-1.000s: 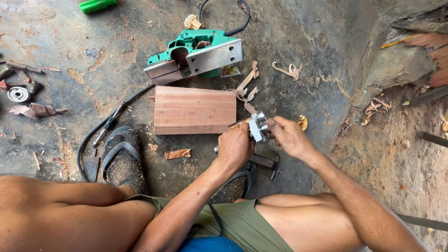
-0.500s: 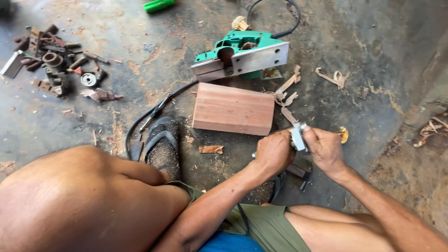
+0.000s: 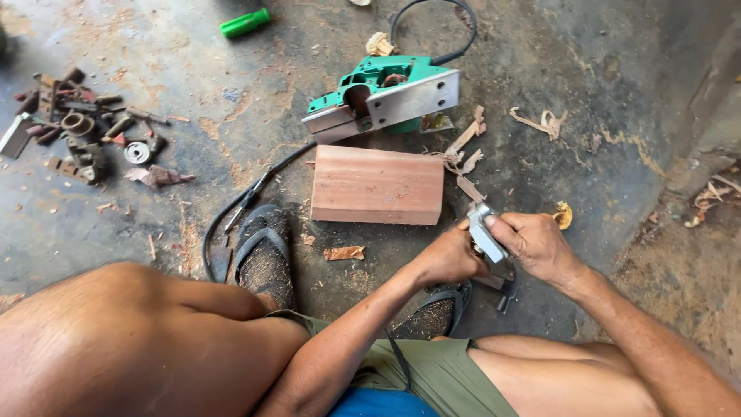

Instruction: The person sits on the workshop floor repairing a disassembled electric planer. They fit the motor armature into the metal base plate, thread a nut by hand, pick up a small part from the floor, and use pliers to hold and tighten components while aligning the parts.

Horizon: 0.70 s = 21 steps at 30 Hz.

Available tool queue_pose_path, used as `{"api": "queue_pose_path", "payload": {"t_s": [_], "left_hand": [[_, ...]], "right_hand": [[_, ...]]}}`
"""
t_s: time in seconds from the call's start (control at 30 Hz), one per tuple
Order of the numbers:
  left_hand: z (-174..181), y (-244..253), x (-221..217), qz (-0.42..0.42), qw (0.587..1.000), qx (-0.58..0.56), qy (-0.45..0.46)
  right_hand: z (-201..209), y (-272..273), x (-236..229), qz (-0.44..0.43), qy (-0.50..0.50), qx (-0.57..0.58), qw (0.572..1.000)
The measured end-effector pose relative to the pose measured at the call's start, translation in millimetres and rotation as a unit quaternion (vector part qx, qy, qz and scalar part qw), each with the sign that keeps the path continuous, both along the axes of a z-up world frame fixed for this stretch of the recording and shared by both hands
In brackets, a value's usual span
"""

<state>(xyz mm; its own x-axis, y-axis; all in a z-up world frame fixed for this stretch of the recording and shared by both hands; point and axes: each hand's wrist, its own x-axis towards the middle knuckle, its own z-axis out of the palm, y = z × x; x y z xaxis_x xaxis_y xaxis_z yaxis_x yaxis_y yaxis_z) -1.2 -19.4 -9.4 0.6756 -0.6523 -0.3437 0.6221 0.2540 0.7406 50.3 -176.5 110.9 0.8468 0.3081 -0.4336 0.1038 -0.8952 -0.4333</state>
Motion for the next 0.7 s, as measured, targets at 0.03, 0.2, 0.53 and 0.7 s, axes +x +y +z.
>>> {"api": "queue_pose_path", "payload": {"t_s": [0.03, 0.2, 0.53, 0.7], "left_hand": [[-6.4, -0.2, 0.0, -0.006, 1.0, -0.002, -0.002], [2.6, 25.8, 4.2, 0.037, 0.977, 0.068, -0.198], [3.4, 49.6, -2.2, -0.167, 0.963, -0.004, -0.212], [34.7, 47.0, 0.6, -0.158, 0.906, 0.259, -0.294]], "right_hand": [[4.6, 2.3, -1.6, -0.006, -0.002, -0.002, 1.0], [19.1, 8.9, -14.9, 0.092, 0.012, 0.046, 0.995], [13.6, 14.0, -29.4, 0.292, -0.091, 0.183, 0.934], [-11.0, -3.6, -45.8, 0.129, -0.056, 0.146, 0.979]]}}
